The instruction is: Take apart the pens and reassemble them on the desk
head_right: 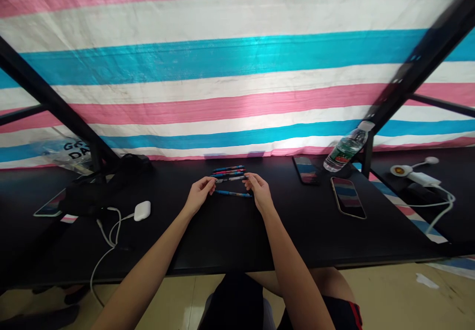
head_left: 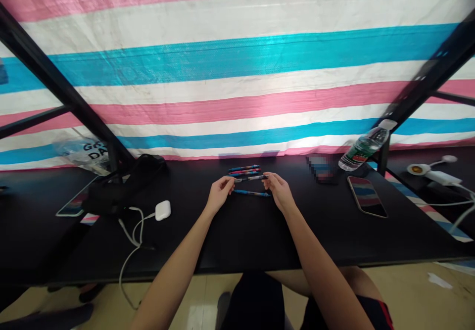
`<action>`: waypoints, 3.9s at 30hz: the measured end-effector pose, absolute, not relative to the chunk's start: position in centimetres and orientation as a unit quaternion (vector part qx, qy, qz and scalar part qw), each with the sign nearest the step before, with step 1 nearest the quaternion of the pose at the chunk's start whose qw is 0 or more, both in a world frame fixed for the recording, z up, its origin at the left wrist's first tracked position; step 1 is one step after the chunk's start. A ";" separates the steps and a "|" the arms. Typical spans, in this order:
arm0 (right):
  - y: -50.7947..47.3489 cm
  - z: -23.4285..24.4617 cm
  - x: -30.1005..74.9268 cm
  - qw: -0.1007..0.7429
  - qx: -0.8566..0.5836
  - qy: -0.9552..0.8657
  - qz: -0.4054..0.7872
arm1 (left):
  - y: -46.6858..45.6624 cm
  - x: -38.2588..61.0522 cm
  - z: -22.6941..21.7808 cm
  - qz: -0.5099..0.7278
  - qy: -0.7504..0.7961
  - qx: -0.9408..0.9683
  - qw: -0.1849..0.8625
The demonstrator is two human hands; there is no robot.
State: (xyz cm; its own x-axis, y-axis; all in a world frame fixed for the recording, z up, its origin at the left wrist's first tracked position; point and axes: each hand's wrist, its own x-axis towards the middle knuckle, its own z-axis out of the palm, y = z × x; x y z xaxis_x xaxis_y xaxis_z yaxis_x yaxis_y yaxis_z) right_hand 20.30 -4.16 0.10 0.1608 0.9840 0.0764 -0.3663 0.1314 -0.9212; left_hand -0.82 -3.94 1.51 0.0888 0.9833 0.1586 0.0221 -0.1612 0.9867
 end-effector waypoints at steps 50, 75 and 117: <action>-4.3 0.1 20.5 0.623 -0.399 -0.415 0.529 | -3.8 -1.2 1.3 0.490 0.473 0.609 0.407; -4.2 0.0 20.5 0.615 -0.405 -0.421 0.530 | -4.0 -1.0 1.7 0.490 0.462 0.593 0.441; -5.0 0.6 20.3 0.561 -0.291 -0.395 0.666 | -4.2 -0.9 2.4 0.547 0.387 0.460 0.583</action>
State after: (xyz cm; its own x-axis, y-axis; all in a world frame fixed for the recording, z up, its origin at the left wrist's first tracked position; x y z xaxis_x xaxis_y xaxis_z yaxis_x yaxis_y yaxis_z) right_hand 20.31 -5.03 0.56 -0.2002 0.9782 0.0557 -0.5174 -0.0572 -0.8538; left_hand -0.91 -4.22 2.35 0.1029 0.9933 0.0524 -0.2821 -0.0214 0.9591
